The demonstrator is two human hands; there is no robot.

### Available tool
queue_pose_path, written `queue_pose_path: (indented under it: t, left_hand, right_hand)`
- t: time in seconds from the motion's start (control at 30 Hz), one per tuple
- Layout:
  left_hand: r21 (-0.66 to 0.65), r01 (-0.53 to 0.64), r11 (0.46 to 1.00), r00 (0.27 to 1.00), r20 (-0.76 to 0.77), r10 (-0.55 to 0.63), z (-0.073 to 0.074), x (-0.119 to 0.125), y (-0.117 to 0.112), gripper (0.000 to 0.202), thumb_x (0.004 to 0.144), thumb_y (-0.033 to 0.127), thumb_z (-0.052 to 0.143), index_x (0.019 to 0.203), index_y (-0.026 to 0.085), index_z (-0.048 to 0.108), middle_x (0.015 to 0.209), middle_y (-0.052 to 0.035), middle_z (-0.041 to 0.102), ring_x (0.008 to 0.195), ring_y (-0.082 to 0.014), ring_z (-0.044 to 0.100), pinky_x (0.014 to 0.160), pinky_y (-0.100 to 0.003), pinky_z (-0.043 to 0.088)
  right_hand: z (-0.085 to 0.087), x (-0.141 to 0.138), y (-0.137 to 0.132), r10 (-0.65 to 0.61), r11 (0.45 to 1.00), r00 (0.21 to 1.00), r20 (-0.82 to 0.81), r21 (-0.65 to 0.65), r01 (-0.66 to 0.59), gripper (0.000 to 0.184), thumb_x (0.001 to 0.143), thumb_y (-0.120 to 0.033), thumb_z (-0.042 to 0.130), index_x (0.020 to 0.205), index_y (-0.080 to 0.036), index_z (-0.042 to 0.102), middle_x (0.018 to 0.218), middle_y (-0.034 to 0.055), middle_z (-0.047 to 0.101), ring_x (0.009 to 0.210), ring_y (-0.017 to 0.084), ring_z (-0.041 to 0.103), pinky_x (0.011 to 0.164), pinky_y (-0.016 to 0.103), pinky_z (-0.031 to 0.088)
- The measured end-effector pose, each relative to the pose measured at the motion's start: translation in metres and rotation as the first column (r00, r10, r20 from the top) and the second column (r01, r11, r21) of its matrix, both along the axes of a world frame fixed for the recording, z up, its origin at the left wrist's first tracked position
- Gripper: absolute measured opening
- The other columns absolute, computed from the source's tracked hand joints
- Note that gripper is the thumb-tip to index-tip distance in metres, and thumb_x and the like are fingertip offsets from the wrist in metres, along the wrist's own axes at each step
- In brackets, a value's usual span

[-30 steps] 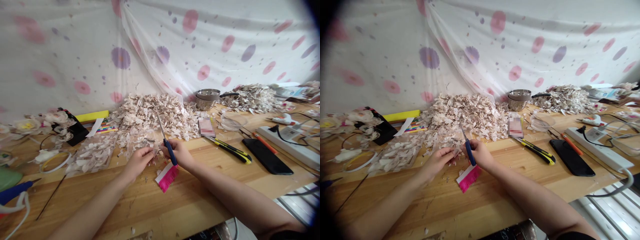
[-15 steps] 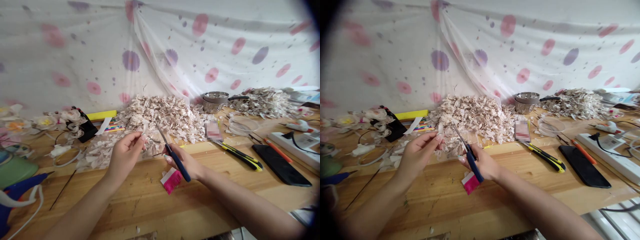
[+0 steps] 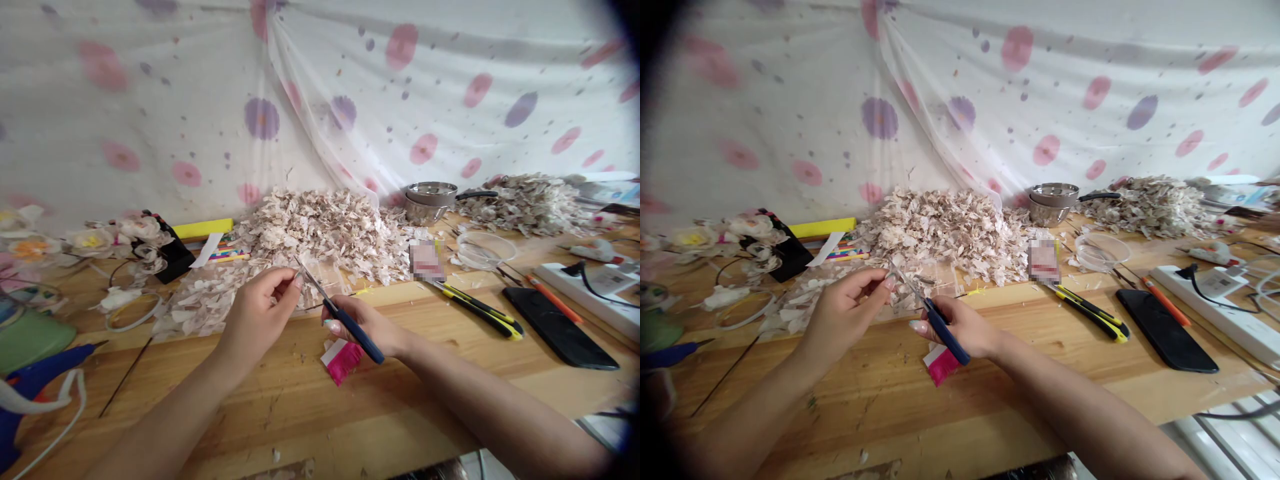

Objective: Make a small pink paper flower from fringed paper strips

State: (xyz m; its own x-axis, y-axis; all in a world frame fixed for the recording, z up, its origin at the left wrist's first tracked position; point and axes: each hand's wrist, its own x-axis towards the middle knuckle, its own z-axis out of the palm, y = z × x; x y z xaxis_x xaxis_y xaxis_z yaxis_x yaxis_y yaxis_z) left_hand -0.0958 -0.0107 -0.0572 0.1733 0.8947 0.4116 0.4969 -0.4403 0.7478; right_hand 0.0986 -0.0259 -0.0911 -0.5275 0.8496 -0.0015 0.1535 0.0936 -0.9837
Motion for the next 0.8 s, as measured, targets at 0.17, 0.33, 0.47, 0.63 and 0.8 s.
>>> queue_pose_path:
  t: [0.17,0.33,0.47,0.63,0.8]
  left_hand:
    - [-0.009,0.012,1.000,1.000,-0.017,-0.012,-0.0031,-0.0017,0.0007,0.018,0.086,0.035,0.056,0.083,0.019,0.063,0.074,-0.0005,0.063,0.066,-0.0154,0.061,0.057,-0.025,0.044]
    - [-0.036,0.012,0.999,1.000,-0.024,-0.013,-0.0026,-0.0014,0.0002,0.018,0.085,0.035,0.057,0.084,0.019,0.063,0.069,0.0001,0.063,0.064,-0.0157,0.061,0.055,-0.024,0.043]
    - [-0.069,0.015,0.998,1.000,-0.013,-0.016,-0.0016,-0.0012,0.0010,0.019,0.084,0.036,0.056,0.082,0.019,0.063,0.069,0.0001,0.063,0.061,-0.0152,0.060,0.052,-0.024,0.041]
    - [-0.105,0.028,0.994,1.000,0.010,-0.027,-0.0015,-0.0029,0.0032,0.021,0.084,0.038,0.056,0.083,0.019,0.064,0.067,0.0008,0.063,0.060,-0.0145,0.058,0.052,-0.023,0.041]
    - [-0.172,0.062,0.983,0.996,0.081,-0.049,-0.0004,-0.0036,0.0042,0.022,0.084,0.040,0.058,0.085,0.019,0.065,0.064,0.0018,0.063,0.061,-0.0141,0.058,0.055,-0.023,0.043]
  right_hand:
    - [-0.0003,-0.0008,0.0002,0.009,1.000,1.000,0.007,-0.021,-0.009,0.063,0.064,-0.077,0.061,0.080,-0.017,0.046,0.071,-0.0024,0.042,0.066,0.013,0.039,0.060,0.027,0.034]
    - [-0.0012,-0.0013,0.0014,0.004,1.000,1.000,-0.013,-0.030,-0.004,0.062,0.065,-0.076,0.060,0.076,-0.017,0.045,0.069,-0.0038,0.039,0.062,0.010,0.037,0.058,0.026,0.032]
    - [-0.0022,-0.0007,0.0029,0.015,0.999,0.999,-0.033,-0.035,-0.016,0.062,0.064,-0.076,0.061,0.075,-0.017,0.045,0.068,-0.0036,0.040,0.061,0.010,0.038,0.056,0.026,0.033]
    - [-0.0033,0.0001,0.0026,0.011,0.999,0.999,-0.033,-0.048,-0.012,0.062,0.065,-0.075,0.062,0.074,-0.016,0.047,0.067,-0.0043,0.040,0.058,0.009,0.037,0.054,0.025,0.032]
    - [-0.0047,0.0008,0.0031,0.011,0.999,0.999,-0.041,-0.053,-0.013,0.061,0.064,-0.073,0.063,0.073,-0.016,0.047,0.066,-0.0047,0.040,0.056,0.008,0.037,0.053,0.025,0.032]
